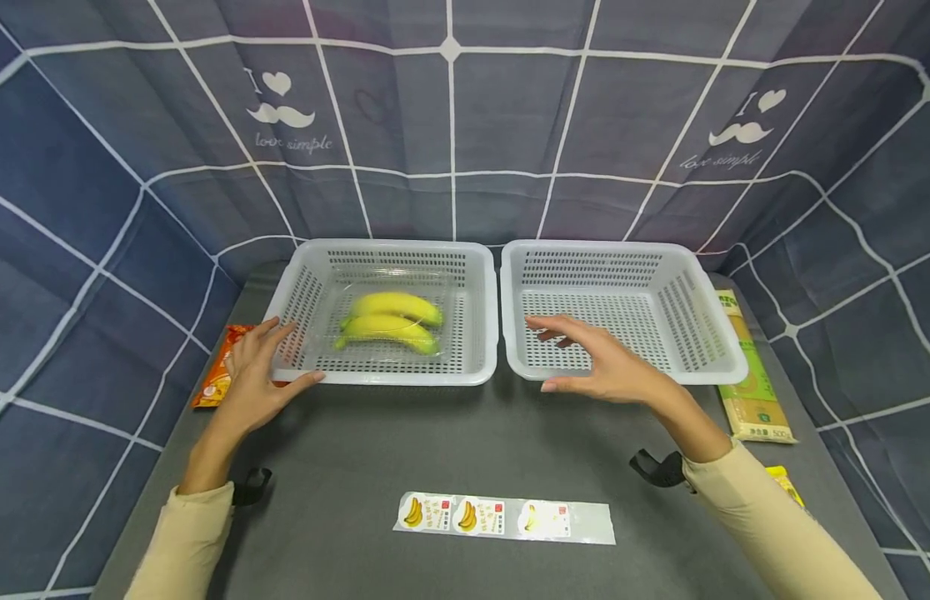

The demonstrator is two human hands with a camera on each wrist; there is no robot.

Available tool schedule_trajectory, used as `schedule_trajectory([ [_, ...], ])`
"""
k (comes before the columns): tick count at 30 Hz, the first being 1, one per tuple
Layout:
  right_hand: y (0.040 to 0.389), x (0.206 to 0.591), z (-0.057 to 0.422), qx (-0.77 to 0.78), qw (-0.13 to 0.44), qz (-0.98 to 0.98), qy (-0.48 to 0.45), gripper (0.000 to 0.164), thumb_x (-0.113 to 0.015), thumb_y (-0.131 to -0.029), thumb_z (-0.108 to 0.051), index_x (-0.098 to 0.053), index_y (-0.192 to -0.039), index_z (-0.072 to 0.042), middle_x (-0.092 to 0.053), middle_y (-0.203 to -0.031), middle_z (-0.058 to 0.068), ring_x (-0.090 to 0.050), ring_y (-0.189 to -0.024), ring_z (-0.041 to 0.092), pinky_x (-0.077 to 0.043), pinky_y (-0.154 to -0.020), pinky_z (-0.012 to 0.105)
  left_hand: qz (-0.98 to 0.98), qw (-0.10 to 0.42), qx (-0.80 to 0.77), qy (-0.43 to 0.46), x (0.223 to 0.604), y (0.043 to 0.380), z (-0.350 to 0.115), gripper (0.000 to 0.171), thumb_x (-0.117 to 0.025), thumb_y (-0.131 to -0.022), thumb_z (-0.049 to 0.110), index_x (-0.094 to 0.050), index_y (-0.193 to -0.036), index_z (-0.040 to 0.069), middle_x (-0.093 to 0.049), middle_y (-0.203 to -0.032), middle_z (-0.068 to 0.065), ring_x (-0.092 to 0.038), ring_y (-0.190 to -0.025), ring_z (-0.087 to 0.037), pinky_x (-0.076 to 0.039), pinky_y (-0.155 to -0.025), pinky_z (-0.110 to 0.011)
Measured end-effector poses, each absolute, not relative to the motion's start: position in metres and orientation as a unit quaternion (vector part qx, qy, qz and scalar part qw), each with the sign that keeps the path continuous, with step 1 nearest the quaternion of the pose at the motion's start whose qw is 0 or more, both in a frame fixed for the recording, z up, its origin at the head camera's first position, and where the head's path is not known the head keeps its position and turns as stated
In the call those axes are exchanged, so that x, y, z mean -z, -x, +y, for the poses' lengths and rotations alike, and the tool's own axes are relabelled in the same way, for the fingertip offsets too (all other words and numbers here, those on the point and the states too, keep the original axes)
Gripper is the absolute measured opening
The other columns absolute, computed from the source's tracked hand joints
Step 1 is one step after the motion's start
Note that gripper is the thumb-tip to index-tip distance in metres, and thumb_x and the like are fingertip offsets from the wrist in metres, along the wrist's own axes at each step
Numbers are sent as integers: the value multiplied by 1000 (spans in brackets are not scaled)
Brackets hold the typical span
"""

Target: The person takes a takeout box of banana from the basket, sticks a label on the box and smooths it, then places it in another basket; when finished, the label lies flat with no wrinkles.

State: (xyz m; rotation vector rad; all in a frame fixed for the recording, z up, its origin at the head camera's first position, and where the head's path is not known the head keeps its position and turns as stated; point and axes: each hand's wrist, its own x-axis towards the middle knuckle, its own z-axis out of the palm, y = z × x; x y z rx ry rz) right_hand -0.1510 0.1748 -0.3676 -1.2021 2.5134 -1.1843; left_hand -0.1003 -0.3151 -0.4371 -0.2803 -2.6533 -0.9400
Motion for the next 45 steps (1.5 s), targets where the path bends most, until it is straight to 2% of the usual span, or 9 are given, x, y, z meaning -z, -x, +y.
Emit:
schedule_trajectory([
  [5, 171, 364, 153, 408, 73, 819, 396, 77, -82, -80, -17, -44, -147, -10, -52, -143, 9, -58, -120, 26, -47, -98, 48, -928, 139, 334, 89, 436, 102, -316, 86, -86, -73, 32, -44, -143, 5, -25, -151, -28, -18, -133, -53, -10, -97, -65],
  [11, 197, 357, 128, 418, 107, 812, 393, 73, -77, -86, -18, -41, -149, -12, -49, -145, 10, -53, -127, 33, -45, -101, 50, -927, 139, 337, 89, 438, 102, -317, 86, -86, -73, 32, -44, -142, 2, -24, -151, -29, -18, -132, -53, -12, -96, -63],
  [17, 217, 350, 101, 382, 147, 822, 396, 72, -73, -88, -32, -38, -150, -24, -43, -148, 2, -47, -131, 24, -43, -103, 47, -927, 145, 337, 81, 438, 102, -319, 87, -87, -72, 32, -44, -142, 2, -25, -151, -28, -19, -133, -53, -13, -96, -63],
  [21, 232, 352, 84, 336, 167, 833, 407, 75, -72, -89, -38, -36, -152, -21, -40, -151, 1, -40, -136, 20, -40, -107, 48, -926, 142, 341, 78, 437, 102, -319, 87, -86, -72, 32, -44, -142, 3, -24, -151, -28, -19, -133, -53, -12, -97, -65],
  [26, 252, 359, 65, 283, 190, 839, 424, 79, -72, -88, -39, -33, -153, -15, -32, -156, 9, -29, -144, 26, -30, -115, 50, -922, 145, 351, 75, 438, 101, -319, 88, -87, -71, 32, -44, -141, 2, -24, -151, -28, -18, -133, -53, -12, -97, -64],
  [33, 276, 370, 43, 246, 218, 845, 421, 80, -72, -88, -39, -32, -154, -15, -22, -160, 19, -16, -149, 36, -22, -116, 60, -918, 142, 364, 71, 442, 100, -319, 90, -88, -70, 30, -42, -143, 3, -23, -153, -27, -18, -133, -52, -10, -98, -63],
  [42, 300, 390, 23, 242, 246, 848, 402, 76, -70, -90, -33, -33, -153, -14, -19, -158, 24, -20, -146, 40, -25, -115, 60, -924, 110, 361, 59, 442, 101, -320, 90, -87, -73, 27, -40, -147, 6, -19, -156, -23, -11, -139, -51, -5, -103, -70],
  [45, 305, 394, 17, 243, 251, 849, 396, 75, -69, -91, -35, -32, -154, -17, -20, -161, 18, -18, -148, 38, -21, -116, 59, -927, 107, 356, 58, 440, 101, -322, 91, -87, -73, 28, -39, -146, 4, -18, -157, -23, -10, -139, -51, -6, -103, -69],
])
